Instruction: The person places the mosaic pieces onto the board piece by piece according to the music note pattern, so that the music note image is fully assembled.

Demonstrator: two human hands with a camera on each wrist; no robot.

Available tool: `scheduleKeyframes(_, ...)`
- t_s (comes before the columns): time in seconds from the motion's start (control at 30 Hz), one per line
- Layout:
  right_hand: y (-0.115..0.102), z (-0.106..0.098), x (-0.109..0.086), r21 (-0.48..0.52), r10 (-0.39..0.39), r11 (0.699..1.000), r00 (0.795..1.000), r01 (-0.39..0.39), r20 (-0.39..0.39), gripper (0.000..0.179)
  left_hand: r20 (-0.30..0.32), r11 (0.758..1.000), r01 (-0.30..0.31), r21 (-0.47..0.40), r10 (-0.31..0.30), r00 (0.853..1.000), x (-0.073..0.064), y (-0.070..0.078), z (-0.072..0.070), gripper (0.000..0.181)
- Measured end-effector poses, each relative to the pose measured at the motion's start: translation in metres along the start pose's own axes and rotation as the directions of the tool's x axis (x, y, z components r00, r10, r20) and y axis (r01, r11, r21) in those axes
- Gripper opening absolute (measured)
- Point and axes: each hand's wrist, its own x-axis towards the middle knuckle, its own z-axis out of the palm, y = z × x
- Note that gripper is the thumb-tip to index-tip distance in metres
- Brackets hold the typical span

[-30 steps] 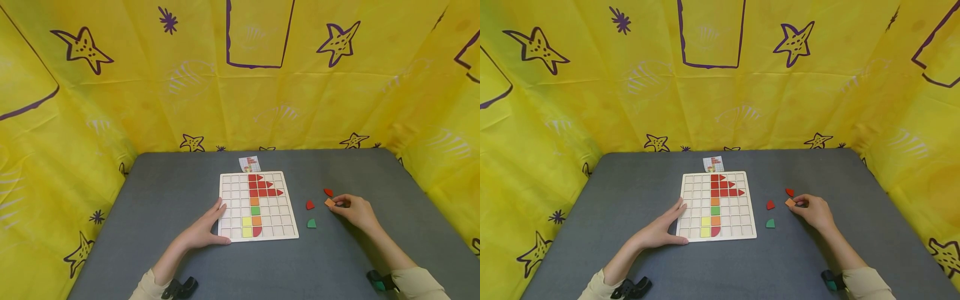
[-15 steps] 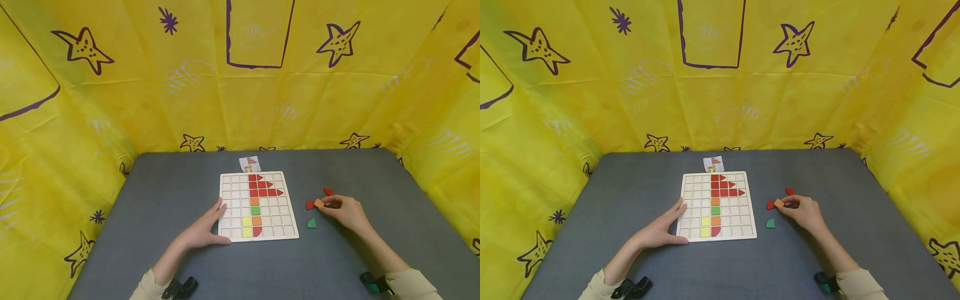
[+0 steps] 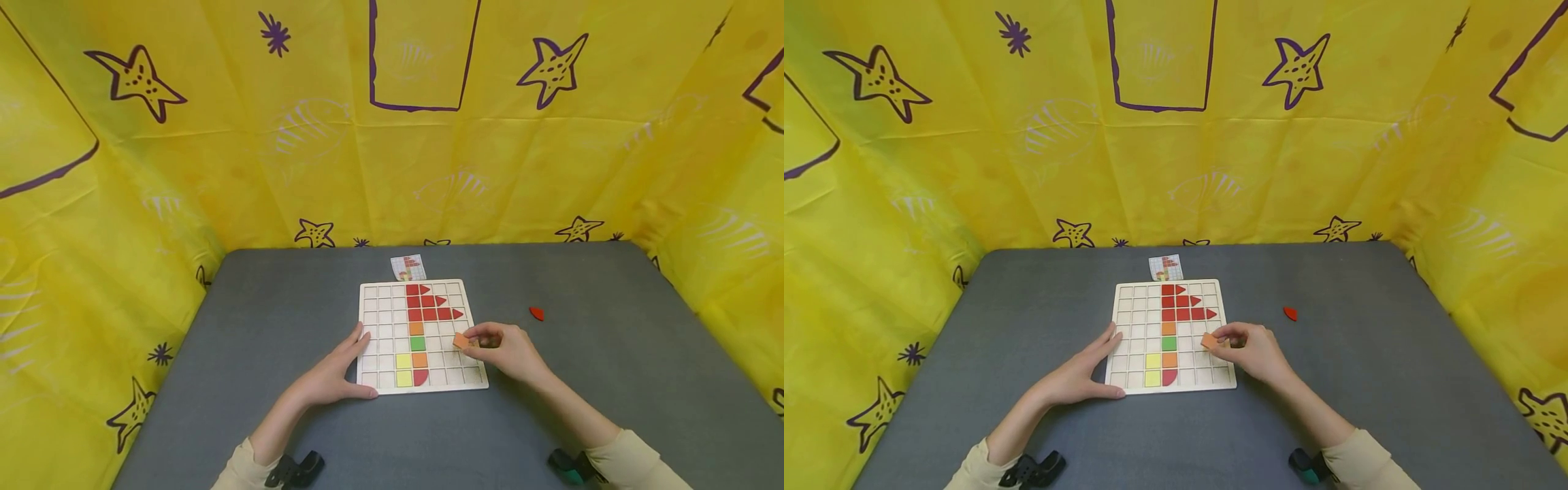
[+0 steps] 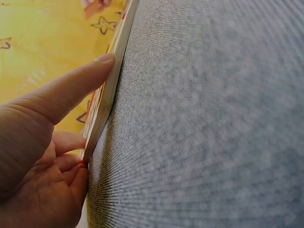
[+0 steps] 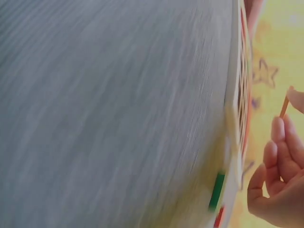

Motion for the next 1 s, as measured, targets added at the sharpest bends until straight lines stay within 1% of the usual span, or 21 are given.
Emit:
scheduleKeyframes(0.23, -0.022, 0.029, 0.007, 0.03, -0.062, 0.998, 0.996, 0.06, 0.072, 0.022, 0.002, 1.0, -0.005, 0.004, 0.005, 1.0, 0.0, 0.0, 0.0, 0.106)
scheduleKeyframes(0.3, -0.026, 0.036, 0.008, 0.017, -0.092, 0.996, 0.992, 0.09, 0.089, 0.02, 0.004, 1.0, -0.003, 0.005, 0.003, 1.0, 0.0, 0.0, 0.0, 0.106)
scheduleKeyframes(0.43, -0.037, 0.049, 0.012, -0.023, -0.166, 0.985, 0.978, 0.17, 0.127, 0.019, 0.005, 1.0, 0.003, 0.002, -0.003, 1.0, 0.0, 0.001, 0.0, 0.105)
scheduleKeyframes(0.57, -0.047, 0.06, 0.017, -0.072, -0.236, 0.965, 0.956, 0.251, 0.174, 0.018, 0.006, 1.0, 0.01, -0.004, -0.01, 1.0, 0.0, 0.001, -0.001, 0.104)
scheduleKeyframes(0.67, -0.052, 0.068, 0.021, -0.112, -0.293, 0.941, 0.933, 0.32, 0.207, 0.018, 0.008, 1.0, 0.01, -0.003, -0.01, 1.0, 0.0, 0.001, -0.001, 0.104)
scheduleKeyframes(0.77, -0.057, 0.075, 0.025, -0.168, -0.34, 0.909, 0.912, 0.381, 0.228, 0.019, 0.006, 1.0, -0.001, 0.002, 0.001, 1.0, 0.0, 0.001, -0.001, 0.104)
scheduleKeyframes(0.9, -0.061, 0.082, 0.028, -0.264, -0.372, 0.865, 0.899, 0.426, 0.232, 0.02, 0.007, 1.0, -0.015, 0.003, 0.015, 1.0, -0.001, 0.001, -0.002, 0.103)
scheduleKeyframes(1.0, -0.065, 0.087, 0.03, -0.313, -0.408, 0.828, 0.883, 0.466, 0.233, 0.018, 0.011, 1.0, -0.019, -0.001, 0.019, 1.0, -0.001, 0.0, -0.003, 0.104)
